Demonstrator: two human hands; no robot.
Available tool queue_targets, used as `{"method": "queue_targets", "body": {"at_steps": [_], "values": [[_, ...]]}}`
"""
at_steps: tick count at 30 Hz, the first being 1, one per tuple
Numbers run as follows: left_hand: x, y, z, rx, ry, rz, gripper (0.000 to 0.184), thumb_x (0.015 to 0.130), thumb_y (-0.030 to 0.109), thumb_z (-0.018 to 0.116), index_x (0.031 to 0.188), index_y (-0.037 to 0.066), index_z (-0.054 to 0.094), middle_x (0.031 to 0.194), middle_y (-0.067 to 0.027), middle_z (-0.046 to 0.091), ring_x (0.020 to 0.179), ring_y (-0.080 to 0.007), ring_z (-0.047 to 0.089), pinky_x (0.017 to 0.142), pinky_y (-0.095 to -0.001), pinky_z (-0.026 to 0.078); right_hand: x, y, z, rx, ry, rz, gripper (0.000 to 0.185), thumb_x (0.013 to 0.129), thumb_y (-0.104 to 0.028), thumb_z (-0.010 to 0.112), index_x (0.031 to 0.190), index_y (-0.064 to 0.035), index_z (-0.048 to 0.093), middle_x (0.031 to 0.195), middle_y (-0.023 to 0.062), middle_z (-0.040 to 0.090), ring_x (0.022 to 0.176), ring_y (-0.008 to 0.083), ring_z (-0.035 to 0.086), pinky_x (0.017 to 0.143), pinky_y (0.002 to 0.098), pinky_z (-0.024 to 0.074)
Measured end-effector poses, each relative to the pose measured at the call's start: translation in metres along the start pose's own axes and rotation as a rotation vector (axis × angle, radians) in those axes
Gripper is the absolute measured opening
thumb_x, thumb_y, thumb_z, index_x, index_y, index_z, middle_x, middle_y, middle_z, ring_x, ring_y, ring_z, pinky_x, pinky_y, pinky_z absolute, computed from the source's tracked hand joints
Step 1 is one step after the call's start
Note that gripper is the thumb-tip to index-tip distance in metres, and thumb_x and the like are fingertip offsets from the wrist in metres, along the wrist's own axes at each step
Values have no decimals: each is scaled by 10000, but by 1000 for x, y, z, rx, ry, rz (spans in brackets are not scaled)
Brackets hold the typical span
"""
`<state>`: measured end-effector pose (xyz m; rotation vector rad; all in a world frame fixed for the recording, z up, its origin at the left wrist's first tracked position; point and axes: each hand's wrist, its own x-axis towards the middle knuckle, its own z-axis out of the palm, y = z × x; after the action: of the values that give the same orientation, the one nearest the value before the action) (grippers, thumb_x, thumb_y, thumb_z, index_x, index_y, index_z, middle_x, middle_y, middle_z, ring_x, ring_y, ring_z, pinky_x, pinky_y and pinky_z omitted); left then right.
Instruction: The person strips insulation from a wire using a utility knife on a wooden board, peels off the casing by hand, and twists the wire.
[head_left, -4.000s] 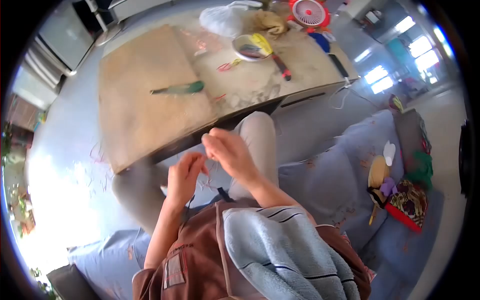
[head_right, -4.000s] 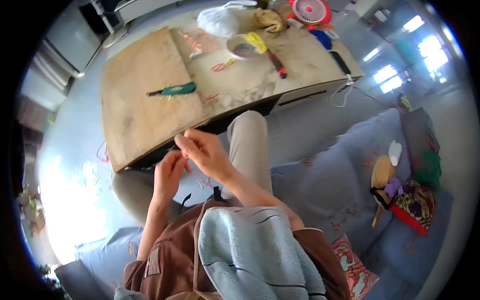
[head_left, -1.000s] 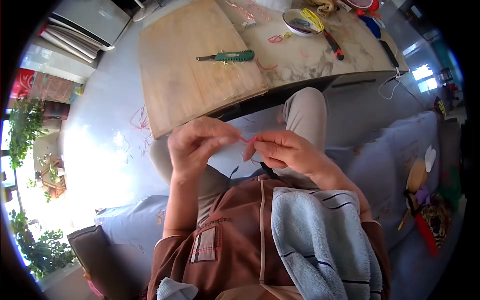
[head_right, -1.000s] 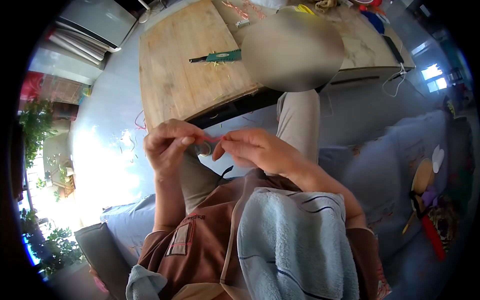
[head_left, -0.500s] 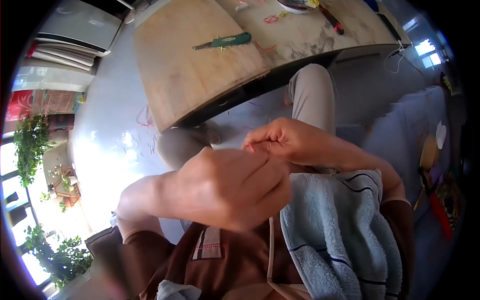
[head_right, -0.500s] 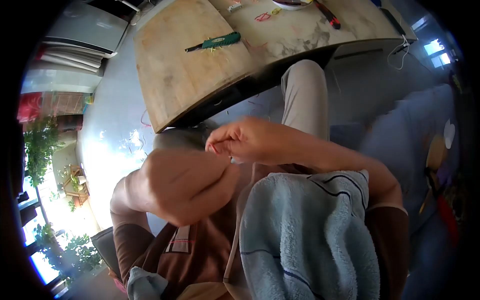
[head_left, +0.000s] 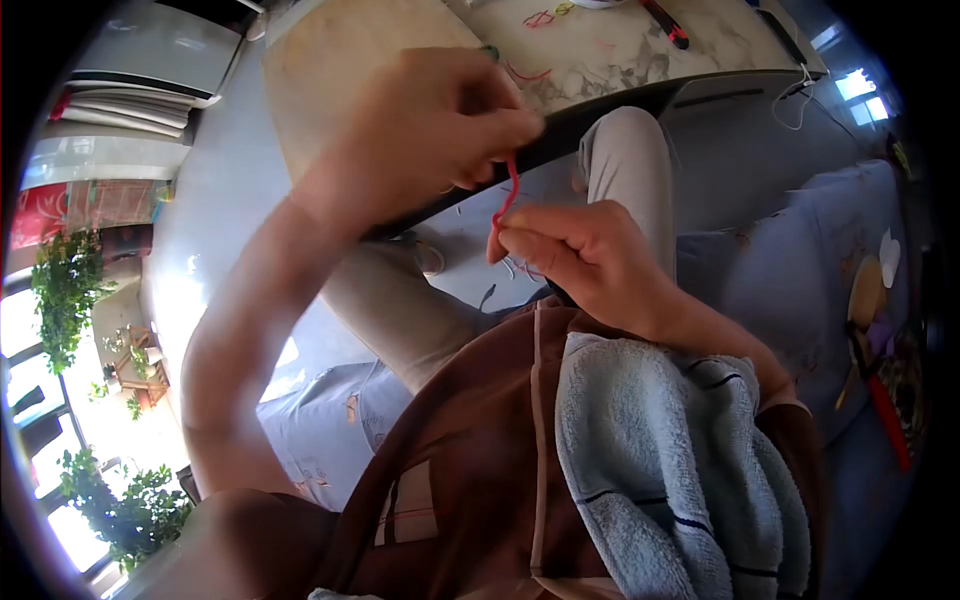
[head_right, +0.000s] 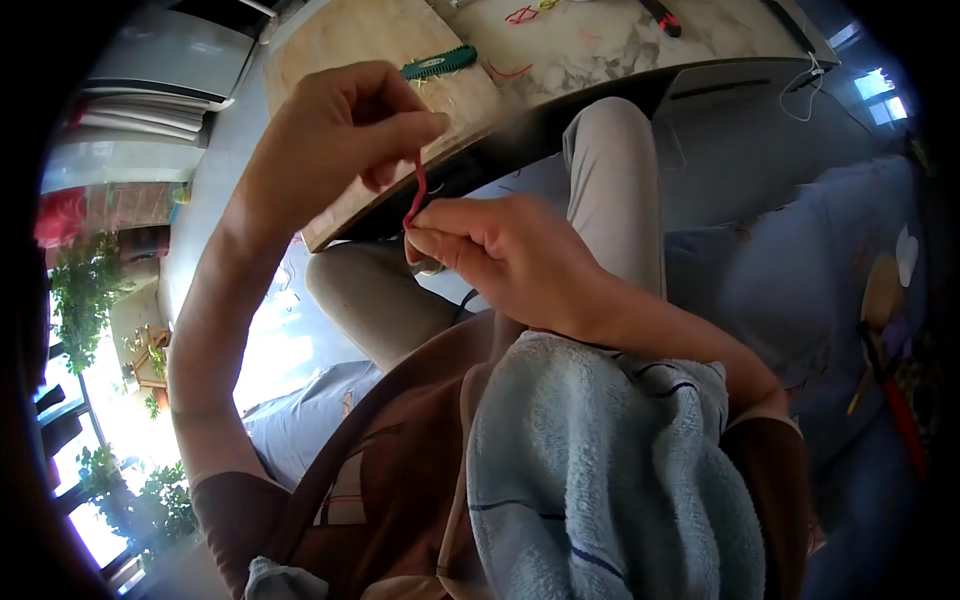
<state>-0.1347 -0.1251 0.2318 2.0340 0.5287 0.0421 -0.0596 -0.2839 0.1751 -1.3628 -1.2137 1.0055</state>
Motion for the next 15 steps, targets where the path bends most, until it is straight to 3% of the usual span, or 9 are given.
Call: {"method": "queue_targets", "body": {"at_steps": [3, 4, 7, 8, 9, 12, 15], "values": [[-5, -16, -6, -257, -150, -291, 131, 822, 106, 617, 788, -7, 561, 629, -4, 543, 508, -29, 468, 471, -180, 386, -3, 8, 1, -49, 54, -162, 165, 896, -175, 526, 876, -36, 612, 706, 73, 618, 597, 137, 559, 562, 238, 424], [-8, -21, -6, -335, -196, -369, 130, 825, 104, 611, 794, -10, 558, 646, -9, 547, 515, -34, 472, 485, -182, 392, -4, 3, -3, -50, -30, -127, 159, 896, -167, 523, 867, -37, 610, 695, 65, 610, 580, 125, 534, 545, 235, 405], [-36, -17, 3, -267, 63, -83, 91, 840, 84, 580, 856, -5, 568, 743, -30, 574, 648, -63, 536, 597, -204, 440, -5, -12, -17, 40, -206, -81, 149, 898, -140, 509, 843, -37, 602, 662, 32, 579, 536, 87, 455, 501, 226, 347], [-43, -16, 9, -66, 209, 216, 112, 800, 33, 595, 909, 9, 580, 860, -59, 604, 834, -145, 580, 734, -243, 457, -6, -10, -16, 151, -213, -88, 147, 898, -128, 503, 837, -35, 599, 651, 16, 564, 528, 72, 426, 490, 222, 325], [-46, -19, 0, 485, 273, 650, 244, 740, 15, 636, 980, 22, 593, 946, -87, 624, 957, -232, 576, 810, -292, 465, -6, -8, -16, 259, -221, -95, 146, 899, -116, 496, 832, -33, 597, 640, 0, 550, 520, 58, 397, 480, 218, 304], [-58, -18, 14, 746, 297, 986, 369, 660, 93, 693, 1011, 11, 611, 1011, -132, 620, 980, -316, 580, 812, -390, 492, -9, -7, -23, 538, -232, -1, 189, 908, -139, 479, 805, -23, 587, 598, -43, 451, 519, 20, 337, 466, 193, 245], [-53, -24, 30, 690, 463, 1043, 376, 636, 95, 709, 983, -12, 612, 990, -165, 615, 936, -325, 601, 775, -402, 511, -12, -2, -15, 777, -222, -4, 208, 914, -163, 472, 788, -27, 567, 583, -55, 408, 509, 15, 309, 465, 185, 228]]}}
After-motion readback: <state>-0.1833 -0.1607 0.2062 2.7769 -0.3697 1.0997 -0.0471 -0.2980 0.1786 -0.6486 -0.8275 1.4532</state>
